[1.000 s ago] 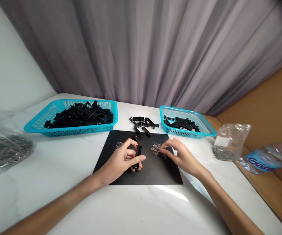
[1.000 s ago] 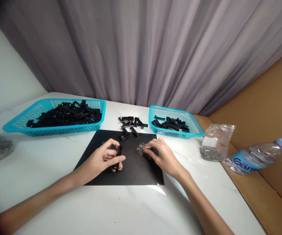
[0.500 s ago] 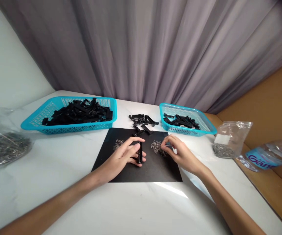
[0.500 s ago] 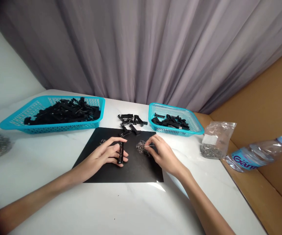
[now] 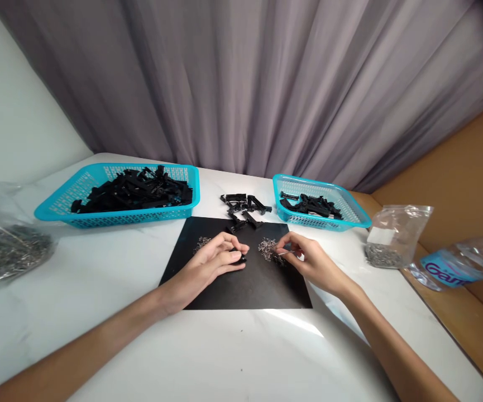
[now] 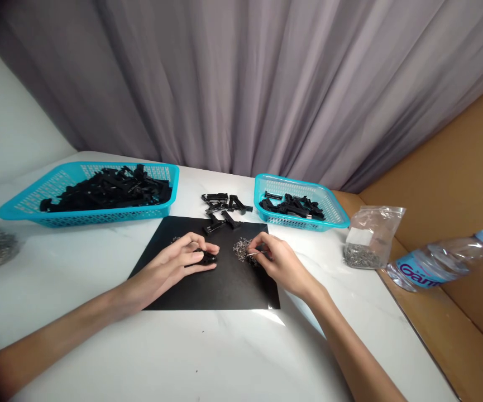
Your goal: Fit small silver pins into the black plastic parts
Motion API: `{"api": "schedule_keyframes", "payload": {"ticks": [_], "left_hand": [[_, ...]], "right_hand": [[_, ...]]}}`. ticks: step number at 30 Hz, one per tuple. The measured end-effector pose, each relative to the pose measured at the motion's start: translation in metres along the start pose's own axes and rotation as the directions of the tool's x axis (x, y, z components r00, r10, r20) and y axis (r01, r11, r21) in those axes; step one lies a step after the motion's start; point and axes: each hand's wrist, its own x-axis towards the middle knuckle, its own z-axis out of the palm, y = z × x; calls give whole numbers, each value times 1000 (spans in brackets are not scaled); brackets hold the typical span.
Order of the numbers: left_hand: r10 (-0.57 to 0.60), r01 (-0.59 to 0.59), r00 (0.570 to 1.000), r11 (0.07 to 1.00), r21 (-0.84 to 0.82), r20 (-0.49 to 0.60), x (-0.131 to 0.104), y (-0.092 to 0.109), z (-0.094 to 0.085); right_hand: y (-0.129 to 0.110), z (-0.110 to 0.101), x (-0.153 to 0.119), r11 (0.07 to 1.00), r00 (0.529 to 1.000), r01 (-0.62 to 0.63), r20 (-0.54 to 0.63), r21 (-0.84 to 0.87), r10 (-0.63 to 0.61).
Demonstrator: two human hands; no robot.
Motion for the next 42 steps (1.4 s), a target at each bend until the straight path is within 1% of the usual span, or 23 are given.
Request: {"api": "schedule_keyframes", "payload": {"ticks": [3,7,9,12,14,17,20,24,29,34,37,40,42], "left_hand": [[1,-2,1000,999,35,17,1,-2,0],[4,-4,996,1000,8,90,3,-5,0],[-12,8,994,999,36,110,3,-4,0],[-17,-2,995,980,197,96,1,0,0],[-16,-9,996,965,260,92,0,3,0],[-2,-20,996,969,246,89,-1,1,0],[23,-35,998,970,242,54,-1,-5,-1],[23,-29,999,955,295,23,-1,-10,-3],[57,-68,998,930,361,42,-2,-10,-3],[100,-119,992,917,380,71,-3,-12,-1],[103,-131,990,908,397,92,-2,-14,-1],[131,-164,986,890,426,106,-1,-16,0],[163,-195,980,872,449,111,-1,-16,0]], "right_hand": [[-2,-1,0,1000,1000,-11,-1,1,11],[-2,0,-1,1000,1000,3,-30,7,-2],[-1,0,-1,1000,999,10,-33,8,-10],[0,1,0,1000,999,12,-39,0,-12],[0,0,0,1000,999,20,-49,-4,-20],[-4,1,0,1000,997,29,-69,-7,-30],[-9,4,-1,999,998,-2,-58,46,5],[-17,11,-4,991,1000,-10,-14,134,12],[-29,17,-8,985,1000,20,6,171,-21],[-33,20,-8,985,996,81,-53,152,-74],[-32,23,-8,976,994,78,-87,203,-61],[-32,28,-8,958,988,98,-142,269,-61],[-33,31,-9,960,978,131,-191,247,-84]]}}
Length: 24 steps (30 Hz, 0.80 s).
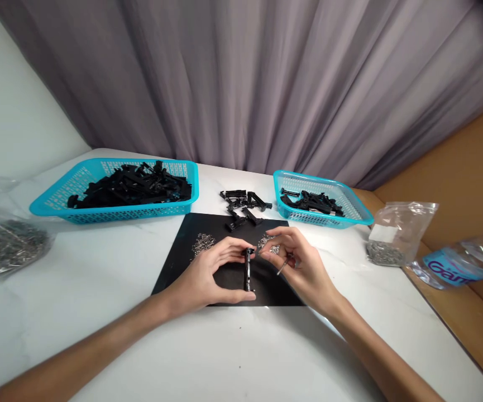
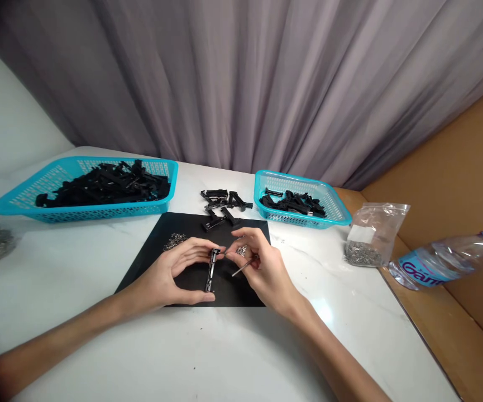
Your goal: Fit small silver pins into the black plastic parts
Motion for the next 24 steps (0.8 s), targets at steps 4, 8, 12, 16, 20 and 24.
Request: {"api": "schedule_keyframes", "payload": {"ticks": [4,8,12,16,20,24], "left_hand": [[32,-31,999,998,53,-13,0,2,1],[45,-43,999,995,91,-18,-2,2,2],[65,-61,998,986,153,-22,-3,-2,2],[112,-104,993,978,180,-35,-3,-8,2],[130,-119,990,974,194,-46,-3,-9,2],[143,-130,989,968,215,-45,-2,-8,2]], "right_hand": [[1,7,-5,973,986,149,-52,-179,-160],[3,12,-11,903,946,274,-77,-332,-315],[3,15,-13,868,935,319,-26,-381,-355],[2,18,-12,832,910,365,-29,-417,-414],[2,23,-13,816,915,333,-45,-472,-400],[1,29,-15,858,939,257,-95,-445,-331]]}}
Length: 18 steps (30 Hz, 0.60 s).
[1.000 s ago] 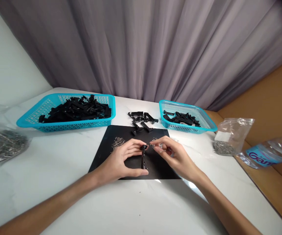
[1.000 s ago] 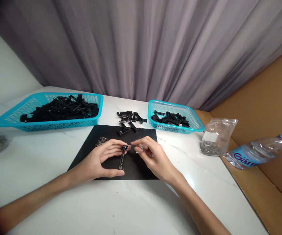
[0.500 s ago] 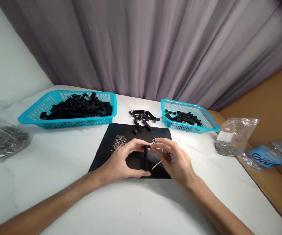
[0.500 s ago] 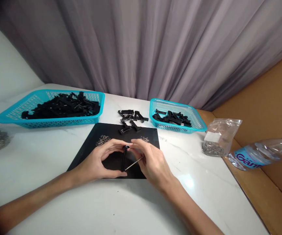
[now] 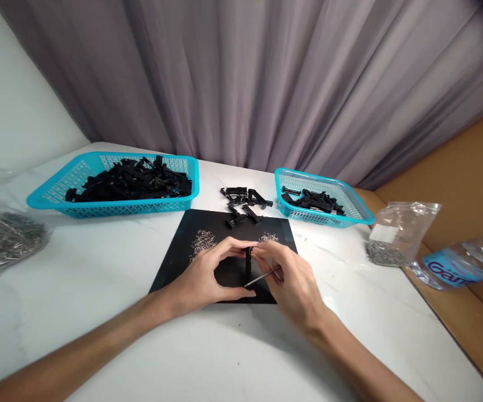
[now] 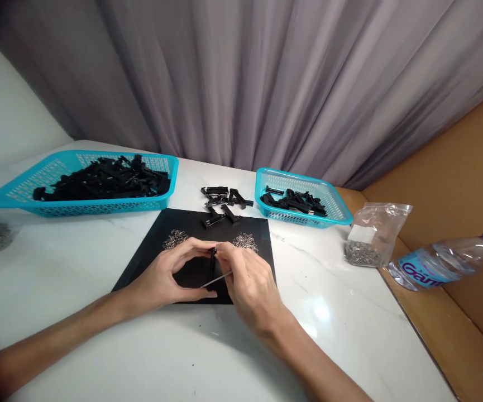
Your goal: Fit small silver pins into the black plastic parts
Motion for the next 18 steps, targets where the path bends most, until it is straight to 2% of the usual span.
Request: {"api": "schedule_keyframes", "payload": {"ticks": [5,12,18], "left_hand": [[20,-20,1000,999,36,5,0,0,0],[8,-9,1000,993,116,9,-1,1,-1],[20,-21,1000,988,153,11,0,-2,-1]], "right_hand": [[-9,3,0,996,996,-83,-32,-42,82],[-16,1,6,981,995,-81,-78,-178,68],[-14,-4,12,977,995,-92,-54,-192,83]]}}
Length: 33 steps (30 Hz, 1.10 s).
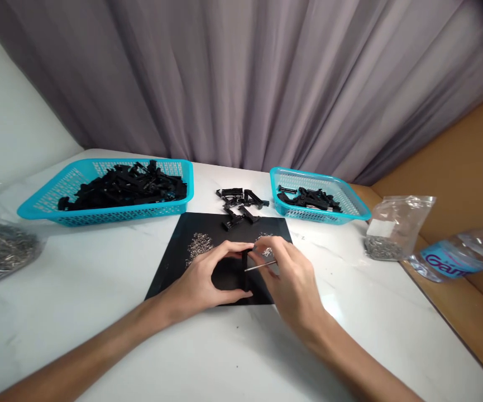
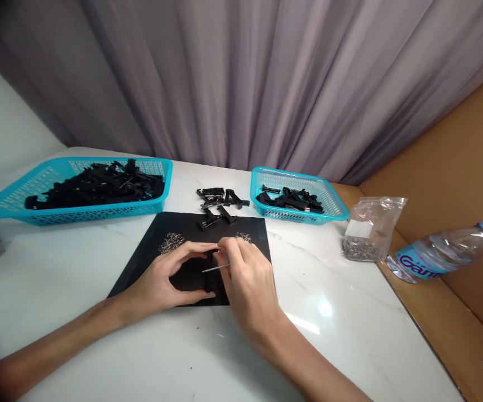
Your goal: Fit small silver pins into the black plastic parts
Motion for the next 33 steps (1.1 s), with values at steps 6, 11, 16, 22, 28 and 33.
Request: {"api": "schedule_keyframes", "payload": {"ticks": [6,11,16,22,28,33], "left_hand": [[17,-17,1000,1000,9,-4,-1,0,1],[32,-31,999,999,26,-15,-1,0,2],[79,-75,996,990,116,-28,-2,0,4],[152,-145,988,968,204,-19,-5,3,6],[113,-100,989,985,140,-92,-5,2,7],[44,-43,997,999,15,-69,-3,3,3]], "right_hand": [[2,1,-5,983,992,124,5,-135,-125],[0,3,-11,962,983,182,32,-205,-179],[-2,1,-6,968,988,157,45,-198,-151],[-2,1,-3,980,994,113,14,-165,-112],[-7,6,-11,977,988,145,-32,-153,-152],[-4,8,-14,985,985,154,-67,-80,-160]]}}
